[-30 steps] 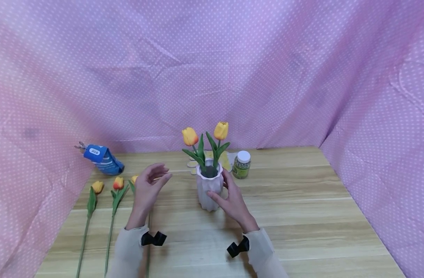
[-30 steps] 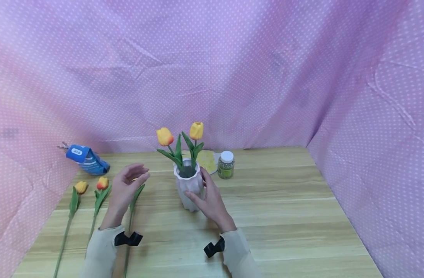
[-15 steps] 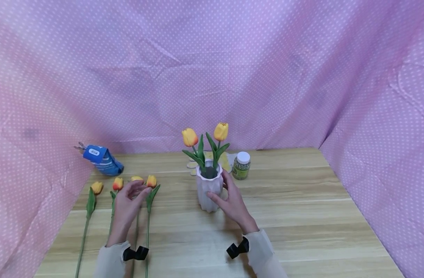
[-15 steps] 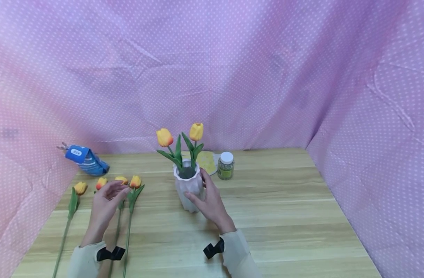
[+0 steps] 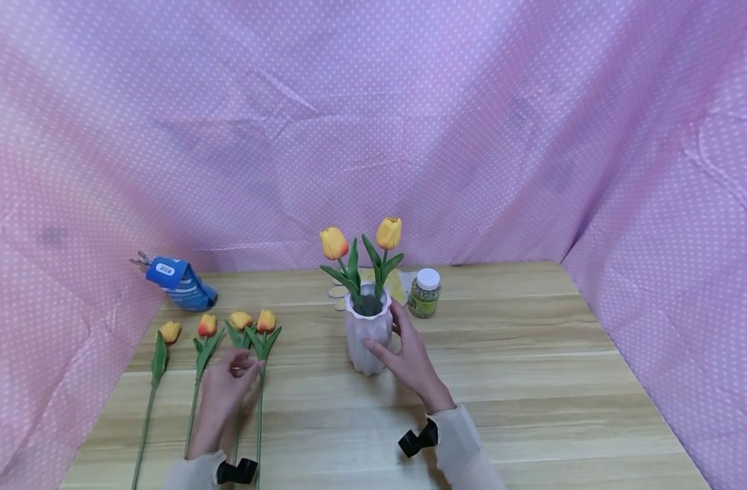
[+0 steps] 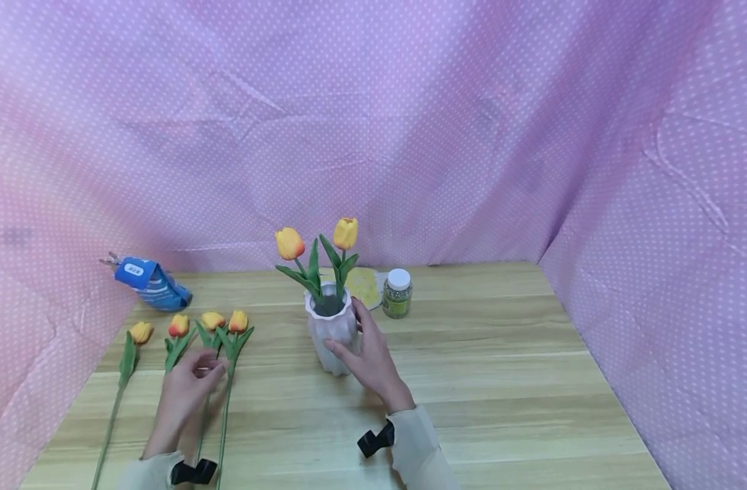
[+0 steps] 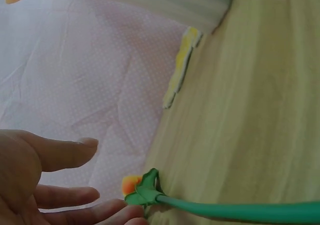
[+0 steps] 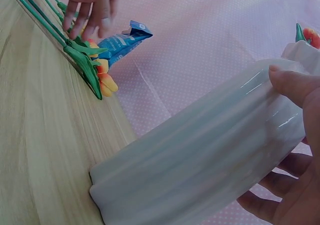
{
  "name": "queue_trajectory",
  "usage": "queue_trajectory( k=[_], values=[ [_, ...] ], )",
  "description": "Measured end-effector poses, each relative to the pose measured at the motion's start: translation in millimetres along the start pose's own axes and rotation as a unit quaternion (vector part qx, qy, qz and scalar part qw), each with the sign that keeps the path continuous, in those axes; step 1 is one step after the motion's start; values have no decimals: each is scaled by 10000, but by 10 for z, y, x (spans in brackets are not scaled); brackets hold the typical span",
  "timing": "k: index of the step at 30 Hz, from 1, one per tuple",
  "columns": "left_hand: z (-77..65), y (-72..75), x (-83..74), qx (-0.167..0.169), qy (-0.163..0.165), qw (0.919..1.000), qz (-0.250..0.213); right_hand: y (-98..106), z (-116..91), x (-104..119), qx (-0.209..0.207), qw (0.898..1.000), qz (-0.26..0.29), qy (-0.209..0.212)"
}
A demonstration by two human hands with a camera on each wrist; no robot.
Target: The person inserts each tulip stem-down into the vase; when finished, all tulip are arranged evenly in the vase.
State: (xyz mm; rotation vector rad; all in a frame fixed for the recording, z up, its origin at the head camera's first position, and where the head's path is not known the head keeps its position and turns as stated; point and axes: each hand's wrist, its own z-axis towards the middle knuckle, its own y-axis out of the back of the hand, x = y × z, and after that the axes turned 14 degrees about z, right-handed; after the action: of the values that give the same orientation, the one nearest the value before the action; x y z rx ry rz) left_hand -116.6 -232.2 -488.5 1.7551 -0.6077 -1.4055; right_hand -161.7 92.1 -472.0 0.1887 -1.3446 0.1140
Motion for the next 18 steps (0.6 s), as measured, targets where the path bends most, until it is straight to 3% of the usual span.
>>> queue_trajectory(
  k=[12, 18],
  values=[
    [-47, -125, 24, 333, 145, 9977, 564, 3, 1, -2, 14, 10000, -26, -58],
    [-74, -160, -7, 653, 262, 9937, 876, 1, 7, 1, -5, 10000, 28, -39]
  ],
)
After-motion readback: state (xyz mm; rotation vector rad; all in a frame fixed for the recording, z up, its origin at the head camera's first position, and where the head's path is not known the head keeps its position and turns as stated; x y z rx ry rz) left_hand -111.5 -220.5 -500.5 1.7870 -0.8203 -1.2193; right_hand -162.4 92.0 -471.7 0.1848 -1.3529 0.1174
